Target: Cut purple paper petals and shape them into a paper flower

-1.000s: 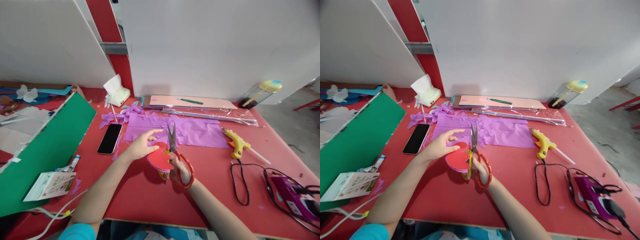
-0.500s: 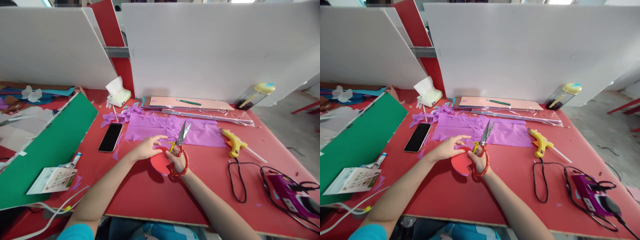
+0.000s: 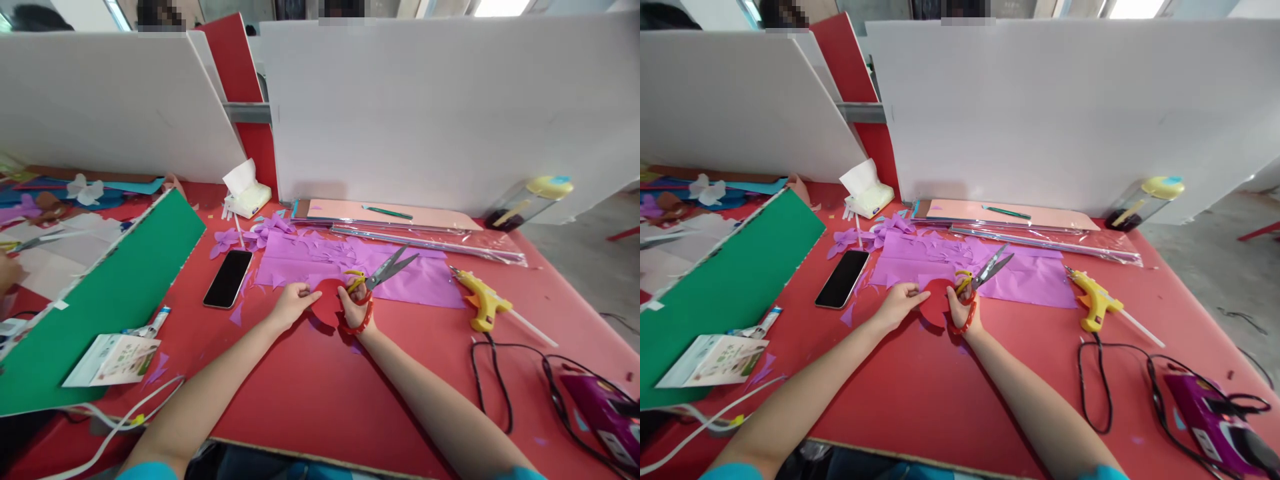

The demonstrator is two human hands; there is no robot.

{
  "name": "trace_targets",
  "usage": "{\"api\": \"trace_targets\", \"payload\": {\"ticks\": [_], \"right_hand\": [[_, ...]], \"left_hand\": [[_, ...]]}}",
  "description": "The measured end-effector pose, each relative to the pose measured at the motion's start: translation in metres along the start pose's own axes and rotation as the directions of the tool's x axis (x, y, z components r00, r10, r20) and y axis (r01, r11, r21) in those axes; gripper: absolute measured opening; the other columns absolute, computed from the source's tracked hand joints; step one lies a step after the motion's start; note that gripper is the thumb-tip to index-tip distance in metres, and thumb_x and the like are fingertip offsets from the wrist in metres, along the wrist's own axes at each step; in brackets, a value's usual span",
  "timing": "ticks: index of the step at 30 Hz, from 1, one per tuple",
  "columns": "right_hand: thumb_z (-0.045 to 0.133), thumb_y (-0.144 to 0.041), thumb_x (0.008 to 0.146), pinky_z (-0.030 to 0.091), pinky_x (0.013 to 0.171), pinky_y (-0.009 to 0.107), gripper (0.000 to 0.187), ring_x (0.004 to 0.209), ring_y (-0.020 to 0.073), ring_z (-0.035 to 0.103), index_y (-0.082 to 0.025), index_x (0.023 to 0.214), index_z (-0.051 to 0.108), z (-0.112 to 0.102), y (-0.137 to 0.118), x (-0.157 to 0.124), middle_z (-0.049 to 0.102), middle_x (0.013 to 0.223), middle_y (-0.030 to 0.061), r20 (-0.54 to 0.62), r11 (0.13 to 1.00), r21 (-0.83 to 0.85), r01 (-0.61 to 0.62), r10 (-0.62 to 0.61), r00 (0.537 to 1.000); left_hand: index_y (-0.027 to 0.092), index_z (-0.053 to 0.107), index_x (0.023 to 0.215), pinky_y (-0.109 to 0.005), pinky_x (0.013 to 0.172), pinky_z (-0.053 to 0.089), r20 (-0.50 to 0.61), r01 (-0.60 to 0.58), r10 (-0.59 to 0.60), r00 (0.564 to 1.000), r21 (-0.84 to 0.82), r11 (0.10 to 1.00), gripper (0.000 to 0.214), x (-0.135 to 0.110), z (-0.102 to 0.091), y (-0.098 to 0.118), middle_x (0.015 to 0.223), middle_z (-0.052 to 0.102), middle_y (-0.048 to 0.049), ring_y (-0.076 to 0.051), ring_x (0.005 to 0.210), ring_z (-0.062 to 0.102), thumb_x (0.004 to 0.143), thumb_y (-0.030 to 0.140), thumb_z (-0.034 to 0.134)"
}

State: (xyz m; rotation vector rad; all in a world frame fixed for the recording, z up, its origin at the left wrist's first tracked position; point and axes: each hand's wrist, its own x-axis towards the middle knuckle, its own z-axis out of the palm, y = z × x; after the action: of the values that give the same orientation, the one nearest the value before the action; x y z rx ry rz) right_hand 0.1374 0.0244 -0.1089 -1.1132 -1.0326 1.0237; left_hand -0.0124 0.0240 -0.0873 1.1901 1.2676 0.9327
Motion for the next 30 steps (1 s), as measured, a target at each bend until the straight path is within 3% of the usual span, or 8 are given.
{"api": "trace_targets", "payload": {"ticks": [6, 17, 25, 30], "right_hand": [[0.057, -0.029, 0.073, 0.049, 0.059, 0.025, 0.018, 0.059, 0.0091, 0.053, -0.021, 0.075, 0.041, -0.001, 0.005, 0.004, 0.045, 0.072, -0.0045, 0.039, 0.999, 0.045, -0.017, 0.015, 0.999], [0.061, -0.027, 0.068, 0.049, 0.057, 0.023, 0.019, 0.062, 0.0085, 0.048, -0.021, 0.071, 0.042, 0.001, 0.004, 0.008, 0.044, 0.073, -0.0043, 0.022, 0.996, 0.085, -0.039, 0.037, 0.999], [0.062, -0.027, 0.066, 0.052, 0.056, 0.024, 0.023, 0.055, 0.0070, 0.050, -0.021, 0.073, 0.041, 0.003, -0.003, 0.005, 0.042, 0.068, -0.0066, 0.019, 0.990, 0.099, -0.096, 0.095, 0.995], [0.063, -0.028, 0.065, 0.052, 0.054, 0.024, 0.025, 0.053, 0.0073, 0.050, -0.022, 0.074, 0.040, 0.003, -0.001, 0.005, 0.041, 0.066, -0.0077, 0.028, 0.989, 0.108, -0.099, 0.097, 0.995]], "left_hand": [[0.017, 0.043, 0.052, -0.022, 0.048, 0.036, -0.063, -0.020, 0.023, 0.998, 0.041, 0.999, 0.037, 0.005, -0.003, -0.004, 0.046, 0.045, 0.0047, -0.012, 0.050, 0.049, 0.061, 0.044, 0.066], [0.017, 0.035, 0.048, -0.020, 0.048, 0.026, -0.104, -0.098, 0.111, 0.988, 0.122, 0.988, 0.039, 0.006, -0.005, -0.006, 0.046, 0.030, 0.0079, -0.007, 0.047, 0.035, 0.063, 0.036, 0.066], [0.014, 0.053, 0.057, -0.022, 0.054, 0.034, -0.094, -0.121, 0.133, 0.987, 0.126, 0.985, 0.028, 0.005, -0.006, -0.003, 0.053, 0.048, 0.0040, -0.011, 0.054, 0.045, 0.064, 0.039, 0.066], [0.014, 0.054, 0.060, -0.022, 0.056, 0.036, -0.089, -0.135, 0.148, 0.985, 0.138, 0.981, 0.028, 0.006, -0.008, -0.005, 0.056, 0.049, 0.0036, -0.011, 0.056, 0.046, 0.067, 0.039, 0.064]]}}
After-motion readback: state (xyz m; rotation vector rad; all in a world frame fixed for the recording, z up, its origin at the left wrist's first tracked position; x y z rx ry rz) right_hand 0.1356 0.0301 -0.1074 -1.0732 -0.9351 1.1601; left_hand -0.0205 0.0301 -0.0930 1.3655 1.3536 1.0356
